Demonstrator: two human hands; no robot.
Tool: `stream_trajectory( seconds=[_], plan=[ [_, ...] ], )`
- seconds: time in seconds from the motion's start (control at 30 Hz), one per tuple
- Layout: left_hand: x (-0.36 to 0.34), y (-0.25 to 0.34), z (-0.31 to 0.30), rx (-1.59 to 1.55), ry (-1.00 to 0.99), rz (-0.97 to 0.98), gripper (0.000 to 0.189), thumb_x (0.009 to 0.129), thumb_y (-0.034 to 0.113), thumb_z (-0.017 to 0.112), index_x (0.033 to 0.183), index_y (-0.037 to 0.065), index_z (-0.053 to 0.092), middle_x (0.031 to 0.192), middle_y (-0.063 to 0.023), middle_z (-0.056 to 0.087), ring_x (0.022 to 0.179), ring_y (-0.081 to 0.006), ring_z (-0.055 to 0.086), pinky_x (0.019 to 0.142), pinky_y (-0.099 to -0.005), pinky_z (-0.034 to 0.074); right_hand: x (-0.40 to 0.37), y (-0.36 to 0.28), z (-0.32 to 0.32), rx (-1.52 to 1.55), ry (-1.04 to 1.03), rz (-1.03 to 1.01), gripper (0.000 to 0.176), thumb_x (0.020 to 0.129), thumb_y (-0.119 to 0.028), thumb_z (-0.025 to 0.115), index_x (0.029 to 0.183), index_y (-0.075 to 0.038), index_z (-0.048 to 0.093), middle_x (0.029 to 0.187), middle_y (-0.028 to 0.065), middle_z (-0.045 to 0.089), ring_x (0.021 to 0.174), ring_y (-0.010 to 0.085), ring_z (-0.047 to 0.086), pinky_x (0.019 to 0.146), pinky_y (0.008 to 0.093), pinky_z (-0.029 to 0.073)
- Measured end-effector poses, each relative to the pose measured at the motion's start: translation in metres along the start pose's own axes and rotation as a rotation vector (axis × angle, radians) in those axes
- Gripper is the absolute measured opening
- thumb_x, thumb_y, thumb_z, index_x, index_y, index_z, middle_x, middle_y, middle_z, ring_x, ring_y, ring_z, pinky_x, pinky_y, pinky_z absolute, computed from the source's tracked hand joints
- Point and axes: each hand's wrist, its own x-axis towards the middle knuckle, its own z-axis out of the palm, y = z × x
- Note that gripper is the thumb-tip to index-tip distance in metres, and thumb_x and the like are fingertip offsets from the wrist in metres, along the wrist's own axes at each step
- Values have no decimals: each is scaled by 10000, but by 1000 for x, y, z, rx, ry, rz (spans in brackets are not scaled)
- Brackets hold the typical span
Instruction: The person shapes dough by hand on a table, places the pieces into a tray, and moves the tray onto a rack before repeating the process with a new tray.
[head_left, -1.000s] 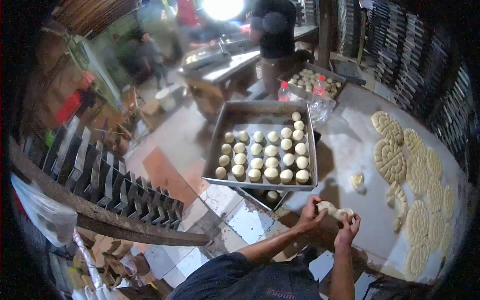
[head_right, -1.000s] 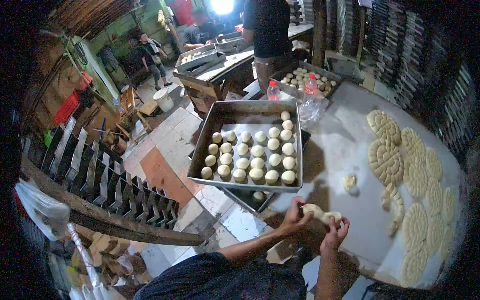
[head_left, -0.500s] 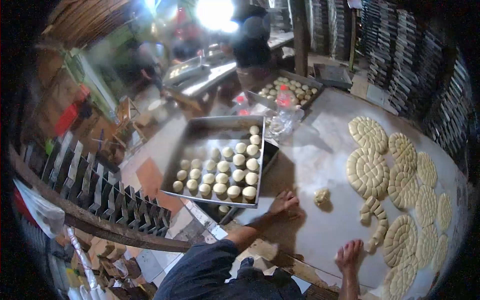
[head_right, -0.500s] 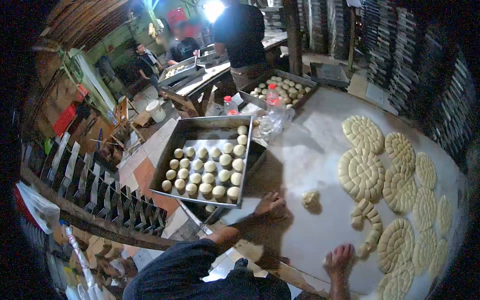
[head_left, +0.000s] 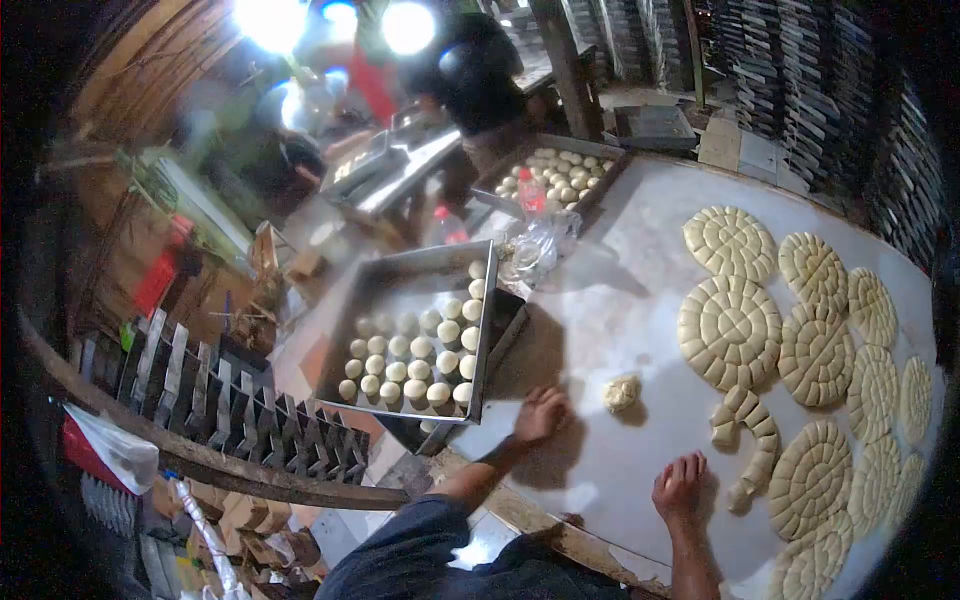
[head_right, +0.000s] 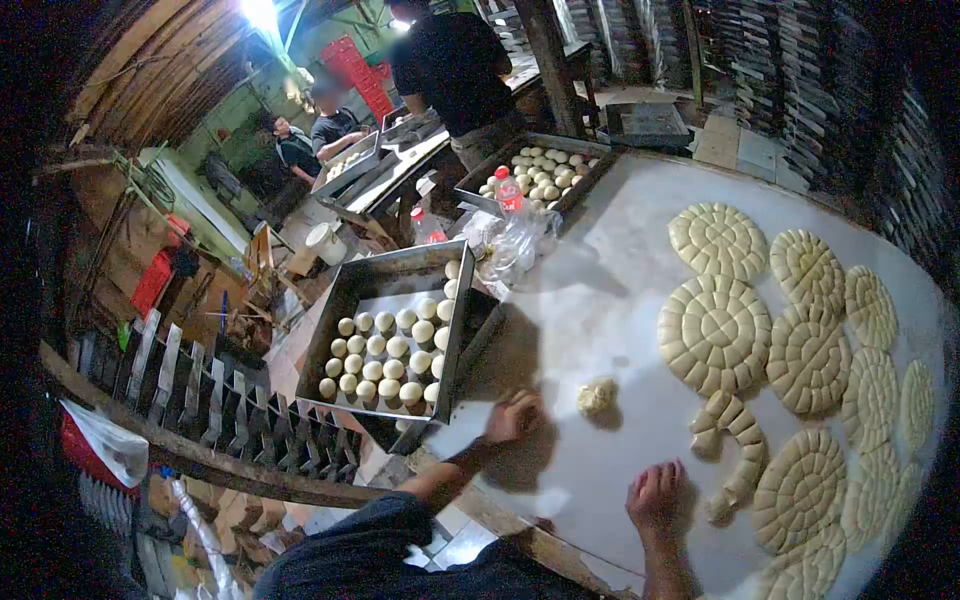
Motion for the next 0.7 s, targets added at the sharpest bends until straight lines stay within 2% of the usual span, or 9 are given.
stream_trajectory(
  seconds=[0.1,0.23,0.27,0.3,0.37,0.43,0.5,0.63,0.7],
  plan=[
    [2,0,66,-133,-82,67,208,770,162,621,974,125,612,989,-77,595,898,-296,564,868,-380,434,22,-42,5,48,-50,154,148,824,-168,586,837,-24,553,916,186,581,1006,418,556,860,532,478],
    [-71,31,60,-68,-171,189,203,800,178,608,991,115,630,1037,-56,601,972,-266,554,961,-404,398,-40,-23,35,48,-72,-92,150,781,-183,602,858,-57,581,889,162,573,1019,391,561,820,529,498],
    [-76,27,39,-245,-7,322,234,815,198,627,1034,115,627,1062,-50,604,995,-254,553,992,-409,394,-47,-8,28,85,-106,-95,155,754,-185,604,845,-63,574,880,154,562,997,386,561,812,529,495],
    [-68,34,-15,-30,-229,389,234,819,222,651,1023,111,622,1042,-65,614,1032,-266,561,993,-446,407,-51,4,17,126,-146,-96,162,728,-188,607,831,-69,567,871,146,552,975,380,561,804,529,493],
    [-73,-14,-1,-1021,-195,-628,245,810,245,662,1018,122,617,1009,-80,621,1042,-281,569,999,-452,412,-24,16,-4,112,-109,88,132,707,-158,594,801,-89,532,867,125,517,875,357,539,750,523,454],
    [-47,-38,-4,177,-80,102,208,822,233,646,994,118,616,998,-101,622,1027,-304,572,945,-455,427,11,7,5,-24,53,146,88,754,-122,576,822,-86,534,877,118,520,890,346,539,759,513,439],
    [-7,-16,20,60,95,-23,212,797,214,652,981,113,616,1010,-93,620,996,-318,573,923,-455,431,38,-14,22,-48,78,334,46,812,-47,519,850,-26,502,914,171,521,936,385,518,804,514,424],
    [-17,15,48,-392,-232,-99,246,776,196,642,993,84,614,1070,-132,602,1030,-339,564,935,-440,439,44,-68,24,107,9,523,47,845,-59,521,879,-28,518,948,172,537,974,386,511,912,522,385],
    [-71,14,62,-561,-240,57,295,779,178,633,1051,67,622,1087,-151,609,1010,-346,571,918,-407,449,16,-76,42,186,12,212,85,855,-86,549,914,-26,542,983,151,554,1009,366,512,984,482,372]
  ],
)
